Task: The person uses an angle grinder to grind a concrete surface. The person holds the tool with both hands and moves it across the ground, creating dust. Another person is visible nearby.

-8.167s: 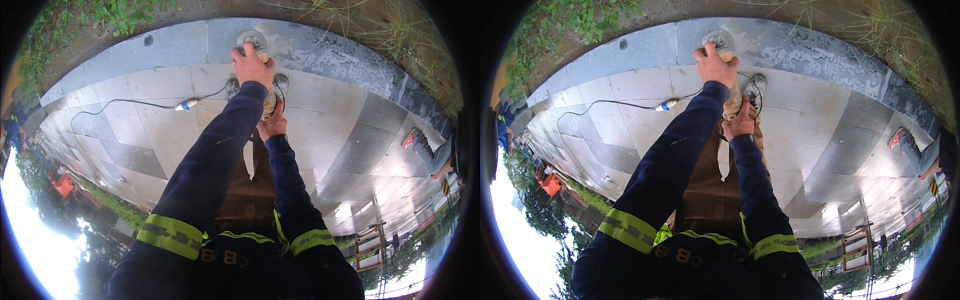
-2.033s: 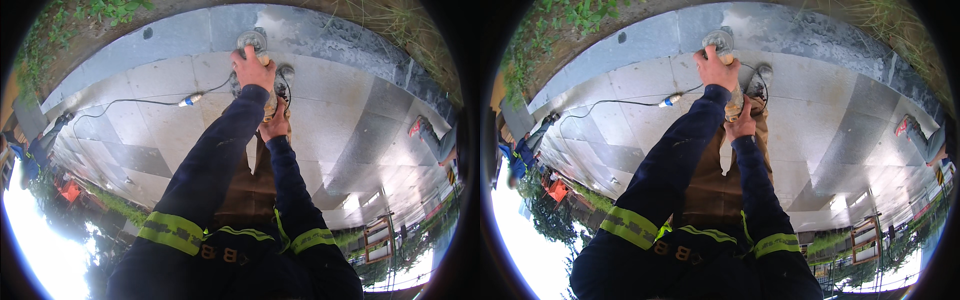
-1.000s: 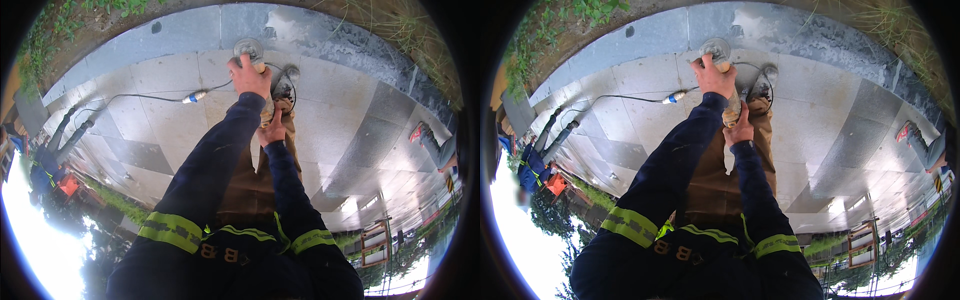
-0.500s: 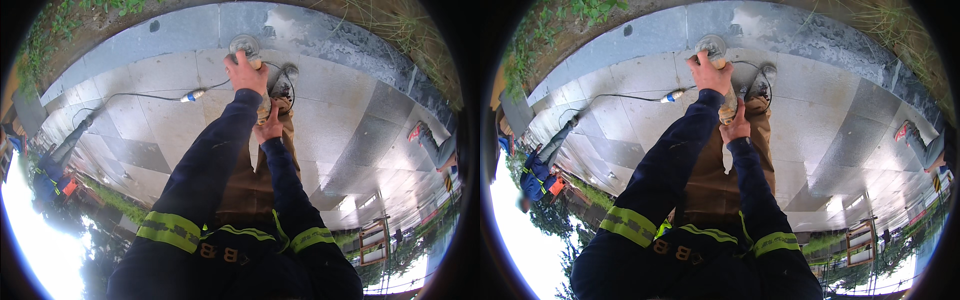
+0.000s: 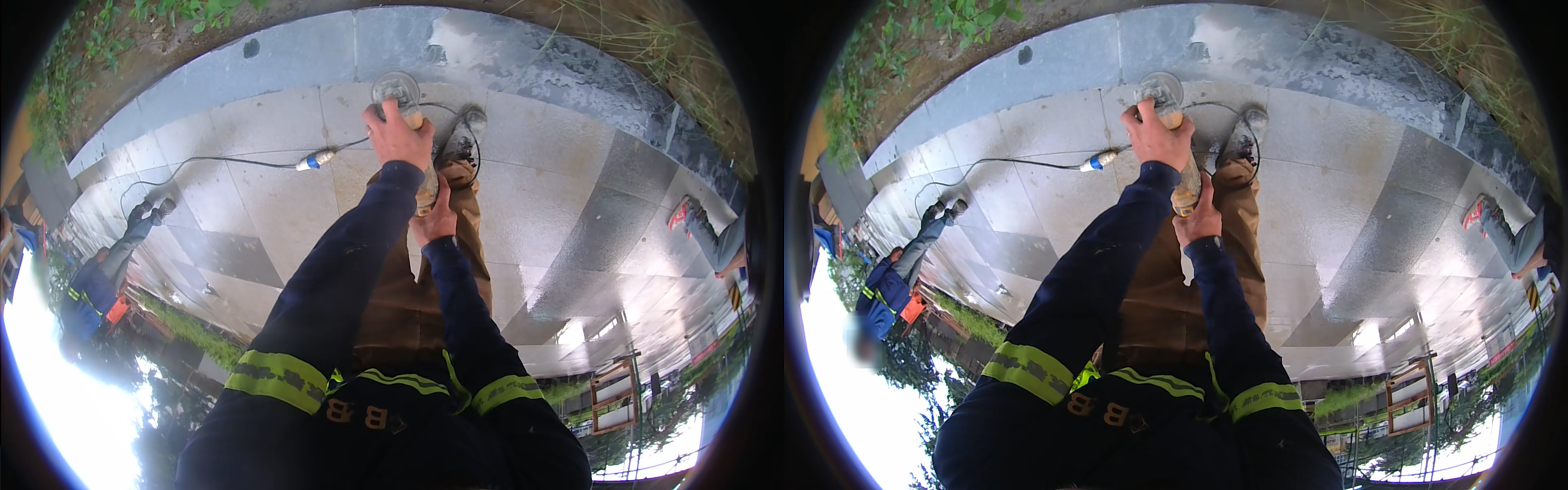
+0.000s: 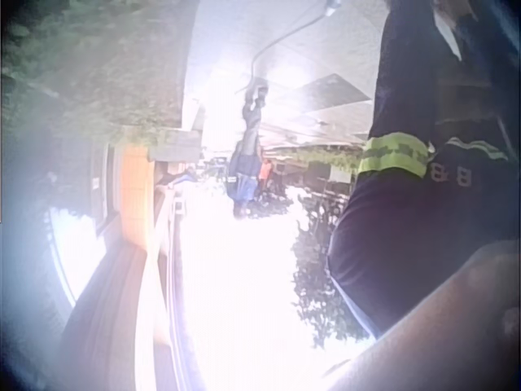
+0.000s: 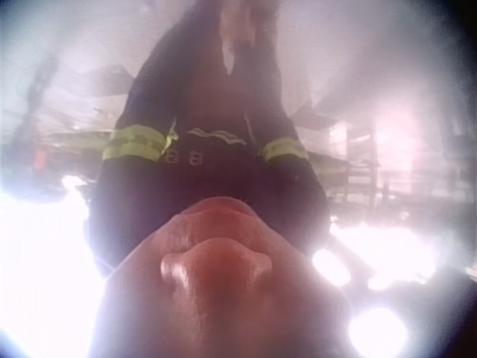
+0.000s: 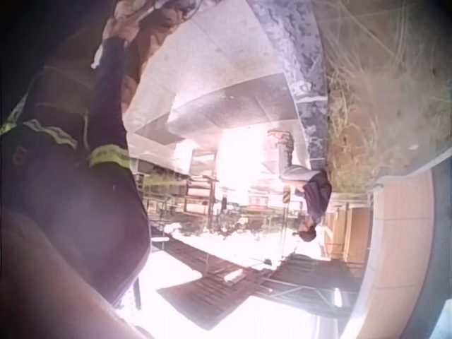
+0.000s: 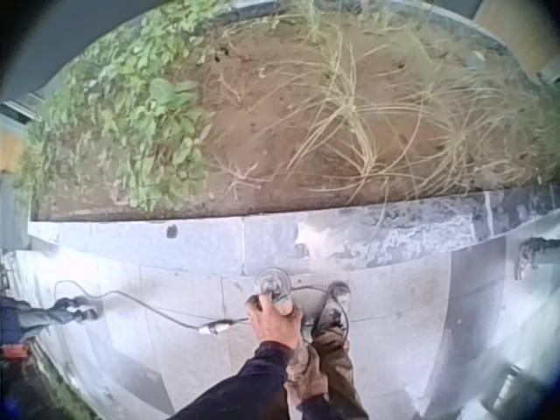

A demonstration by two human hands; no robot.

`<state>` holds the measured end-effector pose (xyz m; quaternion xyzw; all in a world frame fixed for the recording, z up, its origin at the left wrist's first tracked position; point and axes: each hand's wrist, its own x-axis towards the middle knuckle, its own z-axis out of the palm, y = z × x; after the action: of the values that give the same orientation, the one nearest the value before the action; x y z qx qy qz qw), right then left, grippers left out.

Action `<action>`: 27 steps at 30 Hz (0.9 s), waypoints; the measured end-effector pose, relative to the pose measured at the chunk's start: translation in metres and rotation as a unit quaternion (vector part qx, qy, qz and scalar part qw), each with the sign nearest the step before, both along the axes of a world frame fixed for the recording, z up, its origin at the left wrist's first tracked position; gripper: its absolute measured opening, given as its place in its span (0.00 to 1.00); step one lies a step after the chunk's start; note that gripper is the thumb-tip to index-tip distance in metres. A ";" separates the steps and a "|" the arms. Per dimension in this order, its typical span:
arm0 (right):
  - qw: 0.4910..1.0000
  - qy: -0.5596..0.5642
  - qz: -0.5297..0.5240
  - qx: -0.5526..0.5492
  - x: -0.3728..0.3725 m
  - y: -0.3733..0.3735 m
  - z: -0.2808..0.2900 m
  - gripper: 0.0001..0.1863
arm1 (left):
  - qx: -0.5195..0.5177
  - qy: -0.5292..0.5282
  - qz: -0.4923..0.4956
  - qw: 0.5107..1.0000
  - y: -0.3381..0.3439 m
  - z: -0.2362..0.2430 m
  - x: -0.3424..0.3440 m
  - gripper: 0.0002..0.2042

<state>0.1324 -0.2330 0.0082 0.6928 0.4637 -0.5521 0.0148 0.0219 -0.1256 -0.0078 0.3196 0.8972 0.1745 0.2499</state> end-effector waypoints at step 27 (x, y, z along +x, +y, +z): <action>0.998 0.004 -0.039 0.058 0.014 0.009 -0.004 0.46 | 0.020 0.000 -0.060 0.998 0.018 -0.006 0.023 0.31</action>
<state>0.1462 -0.2242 0.0039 0.7081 0.4675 -0.5270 -0.0487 0.0445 -0.1076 -0.0139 0.3778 0.8727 0.1768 0.2539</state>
